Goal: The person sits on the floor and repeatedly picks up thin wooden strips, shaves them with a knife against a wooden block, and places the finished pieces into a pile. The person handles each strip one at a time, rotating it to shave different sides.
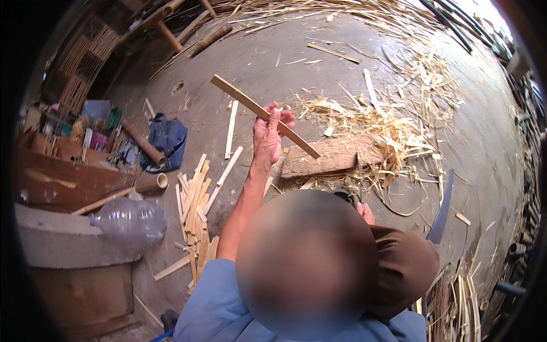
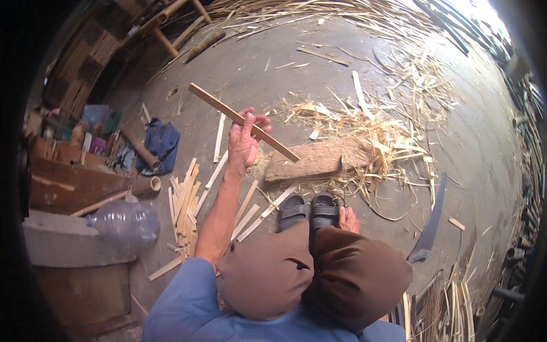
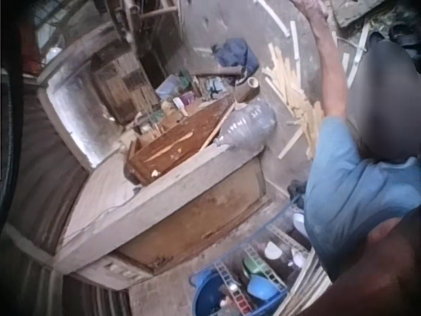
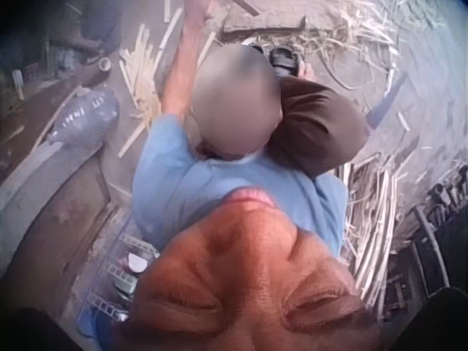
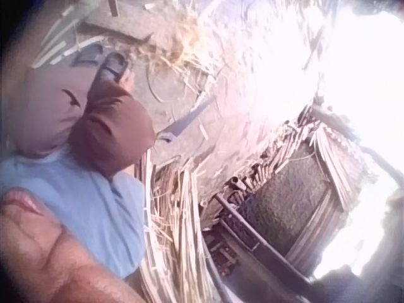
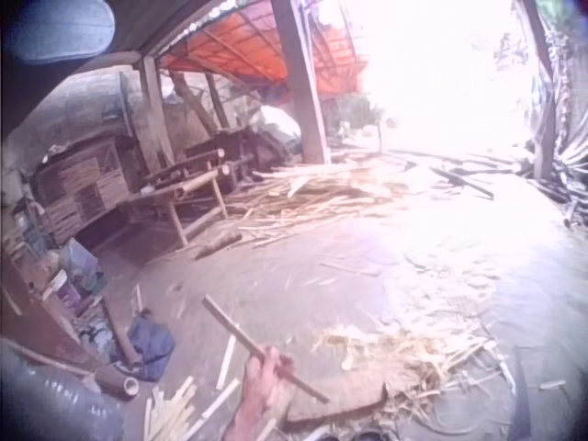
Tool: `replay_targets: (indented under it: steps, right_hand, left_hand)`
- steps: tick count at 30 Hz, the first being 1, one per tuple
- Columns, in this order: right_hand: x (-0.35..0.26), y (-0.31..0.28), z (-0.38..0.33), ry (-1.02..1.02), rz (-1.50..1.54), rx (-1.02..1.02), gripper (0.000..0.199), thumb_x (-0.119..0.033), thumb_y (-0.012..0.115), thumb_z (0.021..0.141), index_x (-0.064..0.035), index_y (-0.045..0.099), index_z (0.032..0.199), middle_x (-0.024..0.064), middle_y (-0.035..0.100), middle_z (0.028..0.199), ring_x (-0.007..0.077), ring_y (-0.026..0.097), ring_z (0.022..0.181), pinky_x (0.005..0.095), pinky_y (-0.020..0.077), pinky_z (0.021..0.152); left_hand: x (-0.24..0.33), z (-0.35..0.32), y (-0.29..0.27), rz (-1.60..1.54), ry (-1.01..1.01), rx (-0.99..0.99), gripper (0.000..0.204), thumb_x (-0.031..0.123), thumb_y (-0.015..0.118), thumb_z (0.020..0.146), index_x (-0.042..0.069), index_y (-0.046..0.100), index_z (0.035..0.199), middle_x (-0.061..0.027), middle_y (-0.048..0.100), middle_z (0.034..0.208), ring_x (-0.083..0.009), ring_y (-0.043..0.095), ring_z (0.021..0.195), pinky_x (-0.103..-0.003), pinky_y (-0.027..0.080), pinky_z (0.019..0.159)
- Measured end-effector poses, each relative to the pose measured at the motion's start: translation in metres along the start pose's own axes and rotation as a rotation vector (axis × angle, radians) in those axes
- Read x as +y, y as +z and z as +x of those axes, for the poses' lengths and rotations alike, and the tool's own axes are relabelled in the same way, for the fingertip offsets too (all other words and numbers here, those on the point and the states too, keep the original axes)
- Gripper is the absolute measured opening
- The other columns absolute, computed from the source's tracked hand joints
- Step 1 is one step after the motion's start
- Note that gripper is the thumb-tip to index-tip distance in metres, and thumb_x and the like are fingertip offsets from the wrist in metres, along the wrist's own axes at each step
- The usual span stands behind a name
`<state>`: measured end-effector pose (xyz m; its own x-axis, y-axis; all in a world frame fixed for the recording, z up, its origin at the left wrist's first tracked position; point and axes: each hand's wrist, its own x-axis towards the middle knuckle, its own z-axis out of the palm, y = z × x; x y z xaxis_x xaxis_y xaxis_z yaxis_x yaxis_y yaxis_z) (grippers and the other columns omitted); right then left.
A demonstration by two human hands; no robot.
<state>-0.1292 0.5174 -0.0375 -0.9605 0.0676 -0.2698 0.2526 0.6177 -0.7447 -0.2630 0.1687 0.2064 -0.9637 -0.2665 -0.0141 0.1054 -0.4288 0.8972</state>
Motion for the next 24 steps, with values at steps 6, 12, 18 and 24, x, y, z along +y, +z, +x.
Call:
replay_targets:
  steps: [6,12,18,24]
  right_hand:
    - [-0.031,-0.03,-0.016,0.054,0.04,-0.053,0.043,-0.046,0.052,0.098,-0.004,0.055,0.098,0.0229,0.063,0.086,0.0438,0.061,0.084,0.0483,0.0452,0.074]
    - [-0.118,-0.093,-0.036,0.181,0.332,-0.228,0.038,-0.041,0.055,0.099,-0.0036,0.054,0.09,0.004,0.051,0.065,0.0143,0.05,0.059,0.0319,0.0423,0.055]
    - [-0.212,-0.153,-0.05,-0.039,0.526,-0.239,0.03,-0.029,0.054,0.102,-0.003,0.056,0.116,-0.0002,0.05,0.064,0.0085,0.047,0.054,0.0267,0.0395,0.05]
    - [-0.293,-0.193,-0.061,-0.188,0.505,-0.26,0.045,-0.022,0.045,0.106,-0.0061,0.038,0.147,-0.0005,0.048,0.065,0.0077,0.047,0.054,0.0268,0.0409,0.051]
  left_hand:
    - [-0.016,0.01,0.021,-0.075,-0.002,0.086,0.047,0.027,0.061,0.1,0.02,0.039,0.141,-0.009,0.064,0.12,-0.0237,0.063,0.109,-0.046,0.05,0.093]
    - [-0.064,0.007,0.025,0.15,0.059,0.109,0.051,0.018,0.058,0.1,0.007,0.035,0.144,-0.0141,0.063,0.123,-0.0229,0.059,0.115,-0.045,0.048,0.102]
    - [-0.065,0.014,0.045,0.546,0.549,0.029,0.04,0.012,0.053,0.1,-0.005,0.043,0.134,-0.0127,0.067,0.112,-0.0192,0.064,0.103,-0.031,0.049,0.099]
    - [-0.046,-0.007,0.099,0.182,0.451,-0.137,0.053,0.046,0.038,0.102,-0.001,0.06,0.116,0.0021,0.04,0.079,-0.01,0.037,0.076,-0.026,0.032,0.075]
